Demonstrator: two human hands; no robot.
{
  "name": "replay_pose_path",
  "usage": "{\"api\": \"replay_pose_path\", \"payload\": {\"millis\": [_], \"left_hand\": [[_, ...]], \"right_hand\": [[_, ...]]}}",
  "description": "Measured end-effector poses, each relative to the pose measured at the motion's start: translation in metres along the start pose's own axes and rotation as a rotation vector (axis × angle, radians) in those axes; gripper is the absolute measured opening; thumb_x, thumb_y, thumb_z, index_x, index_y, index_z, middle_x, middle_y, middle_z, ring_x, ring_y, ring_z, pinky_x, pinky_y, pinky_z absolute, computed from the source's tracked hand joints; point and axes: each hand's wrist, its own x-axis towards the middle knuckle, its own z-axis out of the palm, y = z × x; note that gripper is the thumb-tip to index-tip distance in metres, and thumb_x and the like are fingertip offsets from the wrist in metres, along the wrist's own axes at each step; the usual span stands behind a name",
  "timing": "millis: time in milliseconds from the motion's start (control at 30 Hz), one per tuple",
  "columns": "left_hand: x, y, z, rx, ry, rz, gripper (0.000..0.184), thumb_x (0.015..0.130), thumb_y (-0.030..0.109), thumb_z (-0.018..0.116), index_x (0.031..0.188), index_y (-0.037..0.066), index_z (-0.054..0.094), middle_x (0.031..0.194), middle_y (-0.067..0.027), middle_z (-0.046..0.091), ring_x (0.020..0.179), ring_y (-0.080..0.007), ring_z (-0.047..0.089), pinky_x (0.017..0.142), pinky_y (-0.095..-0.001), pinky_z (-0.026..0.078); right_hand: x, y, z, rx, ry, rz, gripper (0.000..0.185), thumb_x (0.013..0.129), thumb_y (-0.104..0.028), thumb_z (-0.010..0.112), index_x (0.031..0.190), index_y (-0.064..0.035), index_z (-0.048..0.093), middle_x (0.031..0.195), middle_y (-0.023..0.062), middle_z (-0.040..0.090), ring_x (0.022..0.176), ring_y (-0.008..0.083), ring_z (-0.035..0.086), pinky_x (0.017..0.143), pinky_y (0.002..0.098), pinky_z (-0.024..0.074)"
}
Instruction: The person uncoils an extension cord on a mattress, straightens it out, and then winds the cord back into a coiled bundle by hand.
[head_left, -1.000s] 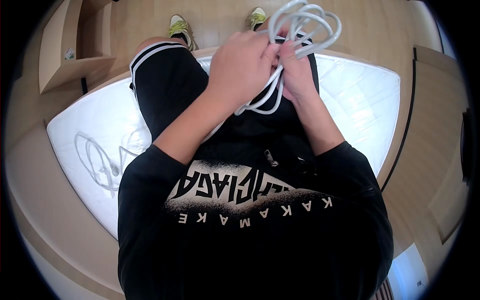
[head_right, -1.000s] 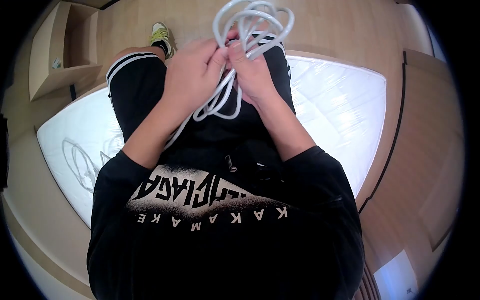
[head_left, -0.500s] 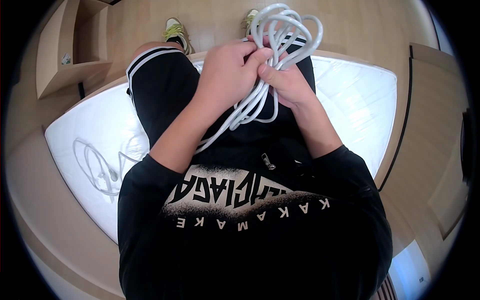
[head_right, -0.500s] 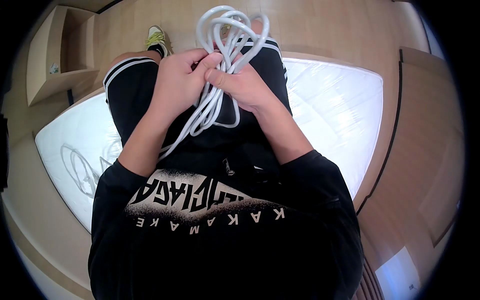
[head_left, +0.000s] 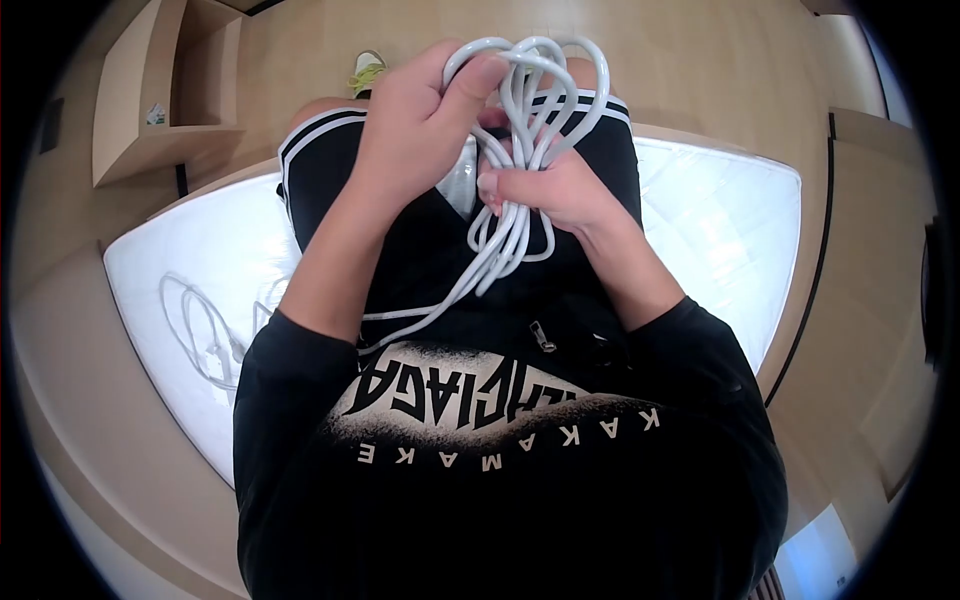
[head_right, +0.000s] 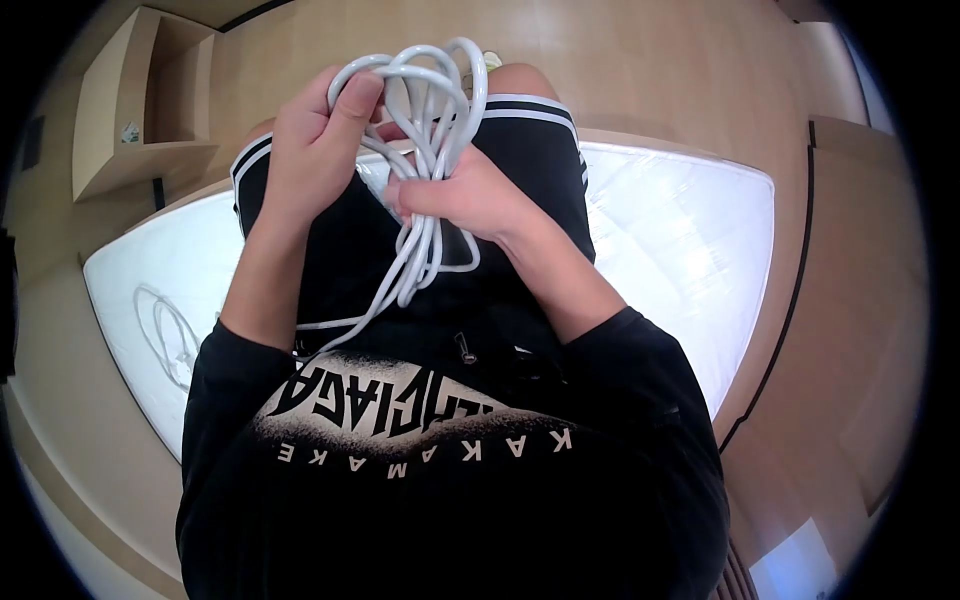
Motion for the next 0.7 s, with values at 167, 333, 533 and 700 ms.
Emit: {"api": "replay_pose_path", "payload": {"millis": [167,333,533,700], "left_hand": [[0.009,0.017,0.016,-0.198,0.061,-0.034,0.039,0.094,0.038,0.059,0.091,0.001,0.066,0.069,0.0013,0.061,0.062,-0.0048,0.055,0.055,-0.0218,0.044],[0.025,0.022,0.024,-0.114,0.097,-0.075,0.040,0.092,0.033,0.063,0.113,0.003,0.048,0.079,-0.0001,0.057,0.063,-0.0079,0.051,0.056,-0.0216,0.043],[0.007,0.000,0.018,-0.101,-0.060,-0.185,0.037,0.099,0.035,0.044,0.115,0.002,0.048,0.097,-0.0040,0.055,0.078,-0.0113,0.053,0.071,-0.0265,0.045],[-0.063,-0.010,0.006,0.188,-0.404,-0.288,0.042,0.091,0.009,0.058,0.128,-0.002,0.041,0.111,-0.0100,0.056,0.077,-0.0154,0.060,0.072,-0.0272,0.048]], "right_hand": [[0.004,-0.012,0.000,0.123,-0.271,-0.012,0.026,0.074,-0.007,0.068,0.093,0.0004,0.052,0.066,0.0099,0.055,0.057,0.0184,0.053,0.054,0.0290,0.0422],[0.003,-0.012,0.011,0.262,-0.262,0.007,0.020,0.080,-0.008,0.064,0.093,-0.0040,0.049,0.064,0.0090,0.053,0.054,0.0191,0.053,0.053,0.0298,0.0412],[0.009,0.007,-0.012,0.530,-0.098,-0.211,0.016,0.096,-0.022,0.057,0.098,-0.0073,0.051,0.059,0.0007,0.044,0.051,0.0149,0.048,0.055,0.0281,0.0437],[0.004,-0.008,-0.044,0.584,0.060,-0.369,0.019,0.102,-0.027,0.042,0.096,-0.0116,0.053,0.057,-0.0058,0.038,0.052,0.0074,0.040,0.060,0.0250,0.0351]]}}
